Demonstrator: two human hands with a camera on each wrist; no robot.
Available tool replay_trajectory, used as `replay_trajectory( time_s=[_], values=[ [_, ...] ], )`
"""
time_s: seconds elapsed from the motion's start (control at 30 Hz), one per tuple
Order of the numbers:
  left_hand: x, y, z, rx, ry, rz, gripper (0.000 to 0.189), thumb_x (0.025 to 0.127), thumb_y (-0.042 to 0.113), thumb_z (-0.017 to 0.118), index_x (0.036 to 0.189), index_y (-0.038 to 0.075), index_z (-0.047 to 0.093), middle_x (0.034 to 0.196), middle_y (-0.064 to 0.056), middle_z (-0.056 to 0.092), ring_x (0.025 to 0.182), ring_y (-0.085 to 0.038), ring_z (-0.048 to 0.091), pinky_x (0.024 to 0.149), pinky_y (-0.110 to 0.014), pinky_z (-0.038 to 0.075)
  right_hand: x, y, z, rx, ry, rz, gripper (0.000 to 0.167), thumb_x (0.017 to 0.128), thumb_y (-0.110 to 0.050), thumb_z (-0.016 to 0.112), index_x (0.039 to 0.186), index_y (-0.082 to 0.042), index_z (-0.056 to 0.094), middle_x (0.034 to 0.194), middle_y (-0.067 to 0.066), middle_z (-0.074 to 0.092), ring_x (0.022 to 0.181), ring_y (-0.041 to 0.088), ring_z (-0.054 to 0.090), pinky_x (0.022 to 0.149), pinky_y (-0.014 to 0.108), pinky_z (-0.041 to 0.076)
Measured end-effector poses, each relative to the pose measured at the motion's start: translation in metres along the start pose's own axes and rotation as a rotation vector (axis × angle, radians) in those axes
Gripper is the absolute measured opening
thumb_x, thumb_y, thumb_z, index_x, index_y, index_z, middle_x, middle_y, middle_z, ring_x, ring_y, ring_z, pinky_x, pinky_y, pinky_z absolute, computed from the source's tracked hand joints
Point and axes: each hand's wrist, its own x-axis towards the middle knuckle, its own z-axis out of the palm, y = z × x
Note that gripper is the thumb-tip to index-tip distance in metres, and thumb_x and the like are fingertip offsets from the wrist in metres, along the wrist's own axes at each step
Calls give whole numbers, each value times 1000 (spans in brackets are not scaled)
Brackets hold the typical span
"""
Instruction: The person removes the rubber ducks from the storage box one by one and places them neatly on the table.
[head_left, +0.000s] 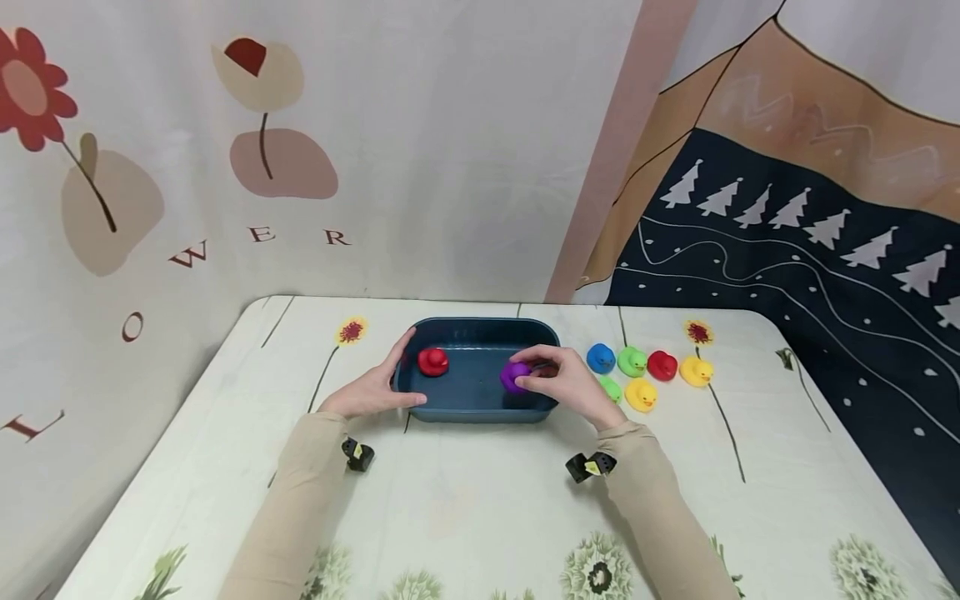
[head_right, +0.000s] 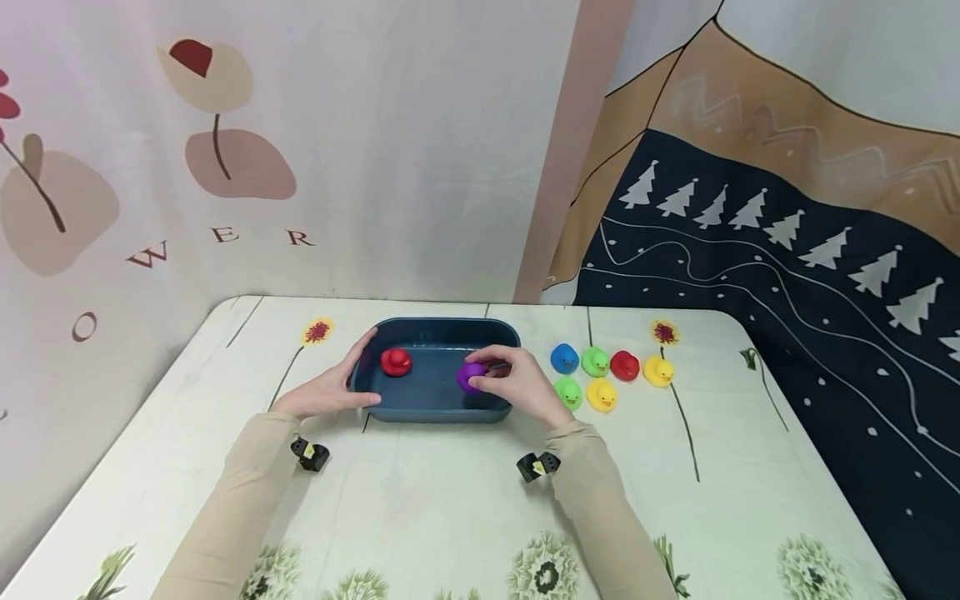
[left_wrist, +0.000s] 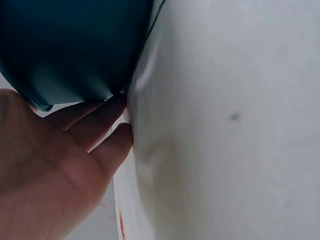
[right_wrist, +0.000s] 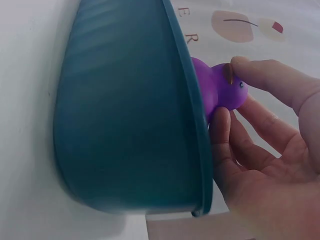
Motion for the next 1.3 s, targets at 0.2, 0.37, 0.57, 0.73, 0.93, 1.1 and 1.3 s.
replay_trajectory(
  time_s=[0.2,0.37,0.57,0.73,0.93,1.1,1.3],
  values=[
    [0,-1,-1,-17,-2,0,106,86,30,74,154,38,-7,161,-12,-1,140,-45,16,106,-65,21,-5,3,-9,-1,31,14,33,88,-12,72,120,-4,66,116,14,63,92,27,60,80,30,53],
    [0,-1,-1,-29,-5,1,106,86,30,74,154,37,-7,160,-13,-2,140,-45,15,106,-65,20,-11,2,-17,17,63,26,32,87,-10,72,118,-5,68,116,12,64,97,28,59,81,29,53],
    [0,-1,-1,-36,-4,5,106,86,29,74,154,35,-7,160,-14,-2,141,-45,12,107,-65,19,-14,4,-24,56,94,20,30,87,-7,71,116,-3,68,114,13,65,99,29,60,84,26,52],
    [0,-2,-1,-29,-5,5,106,86,29,74,154,36,-7,160,-14,-2,140,-45,14,106,-65,20,-17,7,-30,58,109,23,31,88,-5,69,119,1,66,117,16,63,101,30,61,85,24,51],
    [0,-3,0,-17,-2,3,106,86,30,74,154,36,-6,160,-15,-1,140,-45,15,106,-66,20,-22,11,-37,25,130,45,31,89,-8,69,119,-2,66,116,16,63,98,30,61,82,25,52],
    [0,-4,0,-12,-4,-5,106,86,31,74,154,36,-7,160,-16,-1,140,-46,15,106,-66,20,-27,13,-44,8,143,51,31,90,-11,69,120,-4,66,115,15,63,98,31,60,81,26,52],
    [1,-3,0,-12,-1,-12,106,85,31,74,154,36,-6,160,-15,0,140,-46,15,105,-67,20,-33,15,-53,-13,153,66,34,90,-13,69,122,-3,65,117,17,62,101,32,59,83,26,51]
  ],
)
